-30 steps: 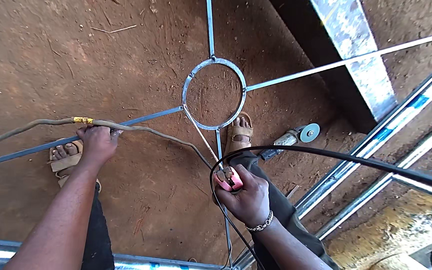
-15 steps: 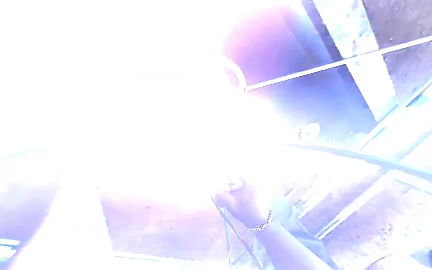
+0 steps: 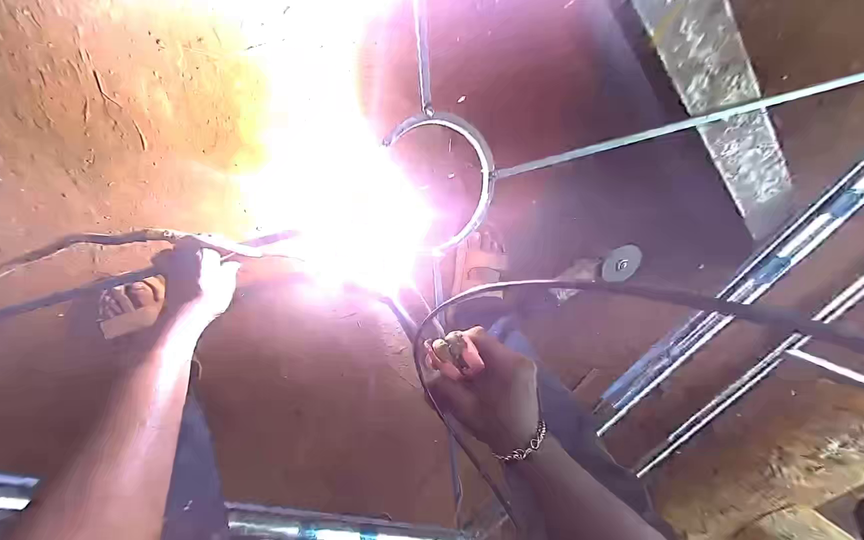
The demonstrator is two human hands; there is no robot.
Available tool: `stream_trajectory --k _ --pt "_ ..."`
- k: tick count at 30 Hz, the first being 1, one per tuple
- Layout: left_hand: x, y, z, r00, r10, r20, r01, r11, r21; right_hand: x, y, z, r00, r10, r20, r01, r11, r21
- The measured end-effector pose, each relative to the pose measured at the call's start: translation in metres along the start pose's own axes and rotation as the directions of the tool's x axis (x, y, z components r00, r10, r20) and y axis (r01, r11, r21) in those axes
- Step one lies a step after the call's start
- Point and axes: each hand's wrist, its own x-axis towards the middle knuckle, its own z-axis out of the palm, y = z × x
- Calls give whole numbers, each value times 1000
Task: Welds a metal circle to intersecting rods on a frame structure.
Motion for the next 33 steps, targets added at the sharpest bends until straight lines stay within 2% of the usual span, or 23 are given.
stream_trajectory --k 2,7,10,13,14,15,17,18,21,24,30,33 --pt "-2 1 0 997 47 -54 -47 999 -9 0 -1 -2 999 41 21 -41 999 -10" --pt "-8 11 -13 996 82 -35 -83 996 -39 0 -4 -2 999 45 14 -45 999 -24" --pt "-5 12 -12 1000 -3 15 4 1000 -17 0 -5 -4 998 55 38 -54 998 -19" --pt "-2 -2 6 998 18 -54 -19 1000 -17 -1 -3 -2 997 68 34 -67 998 -6" --pt "0 -12 20 993 35 -117 -36 999 -7 -1 -1 -1 998 63 24 -63 998 0" --pt "0 -11 19 993 33 -110 -34 999 -8 -1 0 0 998 54 18 -54 998 14" --pt "-4 9 -9 999 -10 30 11 999 -31 0 3 1 999 35 7 -35 999 32" --pt "-4 11 -12 999 -13 37 14 999 -38 0 3 1 999 34 9 -35 999 28" --pt "-4 1 5 996 33 -87 -35 999 -23 1 1 1 999 46 12 -47 999 15" --pt "-3 9 -8 999 -35 37 35 999 5 0 1 2 999 43 -1 -43 999 13" --pt "-4 12 -10 1000 -5 3 5 999 -43 2 -3 -1 998 53 28 -52 999 -14" --pt "-3 8 -8 1000 -4 17 4 1000 21 1 -5 -2 995 81 51 -81 997 1"
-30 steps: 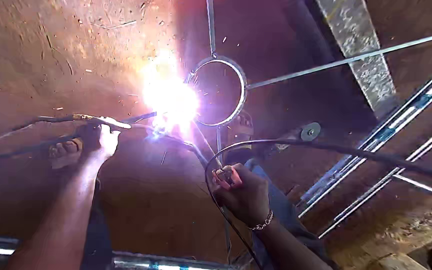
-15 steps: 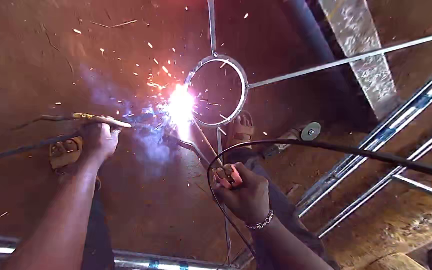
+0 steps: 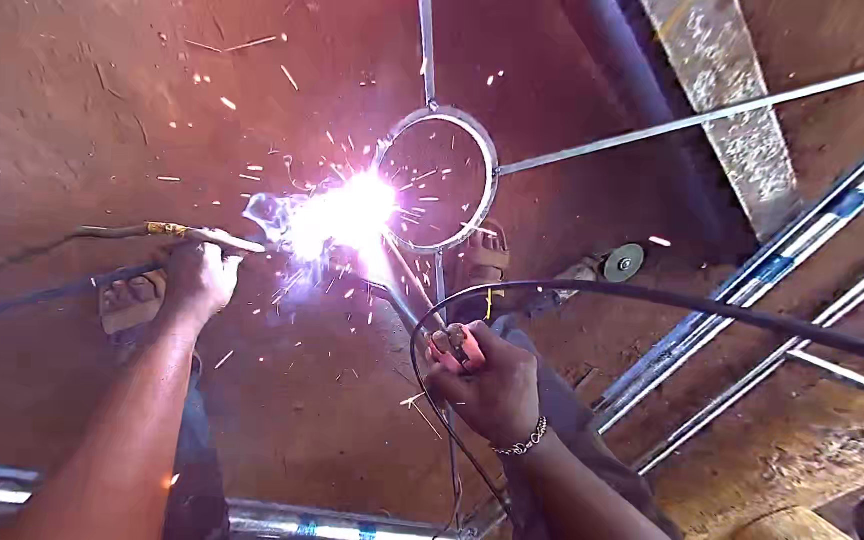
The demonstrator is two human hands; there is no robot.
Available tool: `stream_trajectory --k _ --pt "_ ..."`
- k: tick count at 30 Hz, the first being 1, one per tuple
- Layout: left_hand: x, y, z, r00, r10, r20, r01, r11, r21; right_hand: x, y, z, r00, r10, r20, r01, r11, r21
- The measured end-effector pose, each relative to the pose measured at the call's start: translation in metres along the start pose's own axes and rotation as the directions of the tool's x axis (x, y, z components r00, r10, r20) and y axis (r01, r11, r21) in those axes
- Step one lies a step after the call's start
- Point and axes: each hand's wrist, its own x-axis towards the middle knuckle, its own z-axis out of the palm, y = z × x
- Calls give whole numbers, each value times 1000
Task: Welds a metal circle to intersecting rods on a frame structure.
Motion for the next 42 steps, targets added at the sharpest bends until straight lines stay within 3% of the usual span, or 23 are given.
stream_trajectory --k 5,7,15,18,22,36,42 --pt "1 -1 5 999 -34 11 34 998 -52 2 4 4 998 -45 -46 44 999 -15" --pt "-4 17 -9 988 -122 94 130 987 -89 3 4 4 998 -43 -46 43 999 4" --pt "-2 3 -4 1000 2 8 -1 998 -60 2 2 3 999 -33 -38 32 999 -22" --pt "-1 0 -5 999 29 22 -28 997 -67 0 2 0 992 -62 -108 65 998 26" --pt "-1 6 -13 997 -11 81 14 999 -37 5 7 2 974 -44 -223 72 990 121" --pt "0 2 -9 999 17 43 -13 997 -73 8 20 3 973 114 -201 -100 992 78" --pt "0 6 -13 999 -8 43 12 996 -89 9 30 4 969 91 -229 -76 994 74"
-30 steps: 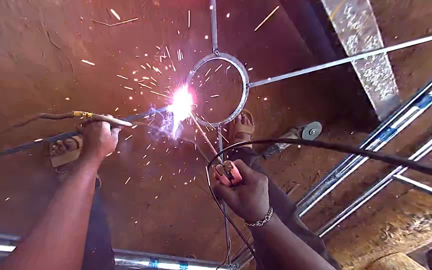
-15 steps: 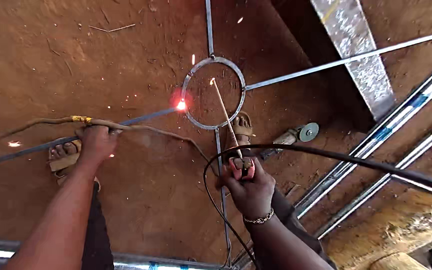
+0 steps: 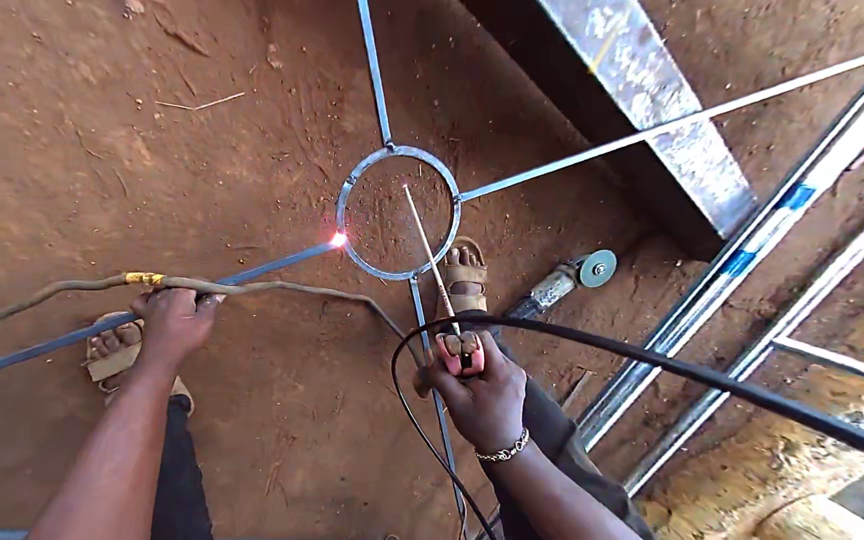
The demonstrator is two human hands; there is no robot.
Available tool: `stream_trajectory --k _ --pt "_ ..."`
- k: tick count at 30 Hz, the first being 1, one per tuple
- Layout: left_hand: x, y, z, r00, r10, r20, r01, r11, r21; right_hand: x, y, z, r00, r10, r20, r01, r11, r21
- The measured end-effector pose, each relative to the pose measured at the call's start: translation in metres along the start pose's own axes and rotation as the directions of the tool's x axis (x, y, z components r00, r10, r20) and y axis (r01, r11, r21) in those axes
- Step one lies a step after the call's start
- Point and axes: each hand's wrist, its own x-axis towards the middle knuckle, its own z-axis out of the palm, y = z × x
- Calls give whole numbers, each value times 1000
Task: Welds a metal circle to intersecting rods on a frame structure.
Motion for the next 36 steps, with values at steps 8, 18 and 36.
stream_trajectory --k 8,18,36 --pt "-1 -2 2 1000 -18 -21 17 999 -29 7 -3 -7 1000 28 9 -28 998 50" --pt "-1 -7 4 999 -11 -44 8 999 -53 7 -4 -5 999 0 44 -3 998 68" --pt "-90 25 -93 901 -422 101 68 -93 -993 -23 50 -14 959 -59 276 -200 545 814"
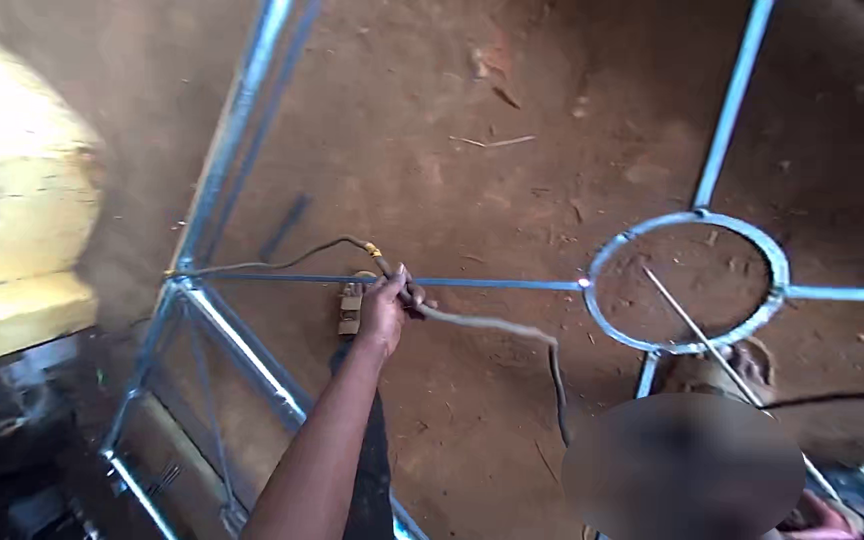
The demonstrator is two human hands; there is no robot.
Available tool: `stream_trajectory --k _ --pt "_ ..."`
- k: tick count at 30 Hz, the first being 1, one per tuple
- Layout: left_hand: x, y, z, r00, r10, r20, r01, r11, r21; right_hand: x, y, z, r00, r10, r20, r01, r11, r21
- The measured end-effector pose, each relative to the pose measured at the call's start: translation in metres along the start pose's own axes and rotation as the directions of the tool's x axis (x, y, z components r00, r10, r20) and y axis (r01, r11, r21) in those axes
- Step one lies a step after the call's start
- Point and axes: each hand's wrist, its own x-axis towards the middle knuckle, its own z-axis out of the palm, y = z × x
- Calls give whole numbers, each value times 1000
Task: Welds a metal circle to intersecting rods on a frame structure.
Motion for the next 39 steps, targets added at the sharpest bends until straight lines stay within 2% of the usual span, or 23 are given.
stream_trajectory --k 2,3,4,5,6,7,8,10,12,14,16,17,21,24,26,27,29,31,32,34,35,37,39 --pt "3 44 -7 970 -24 -242 79 972 221 -7 -2 -11 997 63 40 -67 992 102" --pt "11 63 -17 948 13 -317 132 892 431 -16 -5 -14 992 111 57 -117 985 130" --pt "23 80 -28 927 67 -369 205 732 649 -26 -6 -15 982 177 70 -185 974 131" --pt "33 96 -38 904 127 -408 294 510 809 -39 -8 -12 961 261 86 -268 960 80" --pt "38 112 -43 886 168 -431 371 298 879 -52 -13 -6 926 365 100 -365 931 -16" --pt "40 125 -46 884 207 -419 390 166 906 -62 -25 8 864 495 91 -481 866 -139" --pt "46 134 -46 895 237 -379 364 105 925 -69 -37 26 776 630 24 -608 758 -236" --pt "60 138 -25 934 263 -244 217 125 968 -72 -50 66 579 805 -133 -810 549 -203" --pt "72 124 21 971 225 -85 27 249 968 -69 -26 85 408 892 -194 -911 410 -32" --pt "86 88 73 988 143 52 -111 439 892 -57 -1 87 325 928 -183 -939 340 56" --pt "90 41 132 984 26 179 -162 567 808 -42 6 83 317 933 -170 -948 309 -71" --pt "92 16 160 973 -48 228 -159 576 802 -38 7 81 331 931 -155 -939 309 -150" --pt "108 -65 248 917 -227 329 -206 438 875 -15 -16 80 401 913 -79 -870 352 -345" --pt "119 -92 286 921 -282 270 -122 450 885 -5 -22 77 392 918 -53 -862 347 -370" --pt "115 -97 293 948 -247 201 -59 482 874 -6 -22 74 368 928 -52 -873 326 -364" --pt "109 -94 295 972 -173 162 -61 479 876 -6 -22 72 365 929 -54 -877 324 -353" --pt "86 -83 300 990 62 130 -144 355 924 -7 -20 69 365 929 -60 -880 323 -347" --pt "51 -82 307 946 209 246 -291 226 930 -5 -19 68 365 929 -56 -878 323 -353" --pt "32 -89 311 920 196 341 -375 180 909 -5 -19 68 363 931 -44 -874 324 -364" --pt "2 -115 320 876 4 482 -478 140 867 -4 -21 70 363 932 -12 -861 331 -386" --pt "-4 -133 324 858 -119 500 -483 145 864 -5 -22 72 366 931 5 -855 338 -394" --pt "-1 -167 333 840 -293 456 -412 203 888 -5 -25 73 385 922 35 -838 365 -405" --pt "13 -193 344 830 -382 407 -328 256 909 -5 -28 71 404 913 49 -823 387 -416"
